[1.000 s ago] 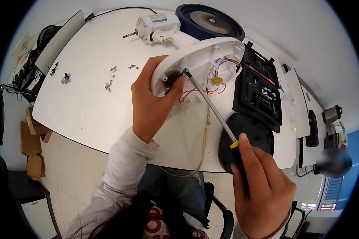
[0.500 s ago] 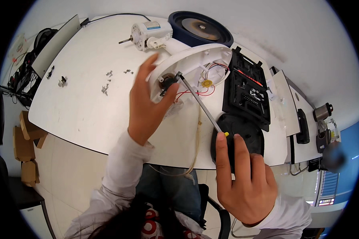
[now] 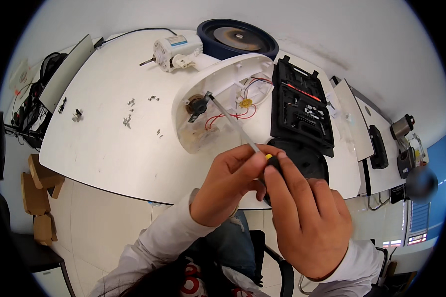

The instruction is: The person uses a screwdriver to remove screws from a white plastic housing containing wires and a small motor. They place the screws on the table and continue to unscrew and remove components from the housing.

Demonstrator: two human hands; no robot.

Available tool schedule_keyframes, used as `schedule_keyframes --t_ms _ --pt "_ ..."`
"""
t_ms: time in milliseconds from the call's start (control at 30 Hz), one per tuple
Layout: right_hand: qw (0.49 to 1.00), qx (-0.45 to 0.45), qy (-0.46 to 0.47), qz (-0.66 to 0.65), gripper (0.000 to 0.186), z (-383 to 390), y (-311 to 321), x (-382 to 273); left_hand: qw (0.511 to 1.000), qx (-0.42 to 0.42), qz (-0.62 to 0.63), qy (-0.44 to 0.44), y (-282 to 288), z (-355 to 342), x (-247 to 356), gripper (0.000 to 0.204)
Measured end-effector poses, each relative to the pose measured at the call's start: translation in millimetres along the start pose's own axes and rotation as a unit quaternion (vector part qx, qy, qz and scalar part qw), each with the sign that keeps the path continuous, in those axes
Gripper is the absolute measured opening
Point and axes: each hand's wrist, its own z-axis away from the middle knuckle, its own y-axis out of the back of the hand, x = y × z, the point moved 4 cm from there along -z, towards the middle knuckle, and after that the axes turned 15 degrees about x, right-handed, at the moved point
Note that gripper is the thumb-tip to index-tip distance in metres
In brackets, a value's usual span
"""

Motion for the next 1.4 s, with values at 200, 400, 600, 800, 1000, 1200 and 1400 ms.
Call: schedule_keyframes --t_ms 200,400,600,800,1000,1200,1400 --pt "0.925 0.239 -0.197 -0.219 0.069 35 -7 25 0.999 0.026 0.029 0.007 -4 -5 4 0.036" --pt "0.814 0.303 -0.44 -0.229 0.076 75 -25 20 0.998 0.031 0.047 0.007 -8 -5 -4 0.035" --pt "0.812 0.336 -0.449 -0.166 0.072 78 -29 9 0.997 0.026 0.063 0.025 -2 -2 -8 0.037" --pt "0.859 0.329 -0.363 -0.149 0.068 79 -28 9 0.996 0.028 0.081 0.034 1 4 -12 0.039" --pt "0.87 0.318 -0.331 -0.182 0.06 75 -19 8 0.996 0.008 0.074 0.048 0 4 -17 0.041" --pt "0.92 0.264 -0.245 -0.156 0.054 68 -9 10 0.994 0.016 0.094 0.061 2 17 -12 0.051" --pt "0.946 0.266 -0.157 -0.095 0.047 68 -9 9 0.993 0.022 0.086 0.082 -8 22 -12 0.052"
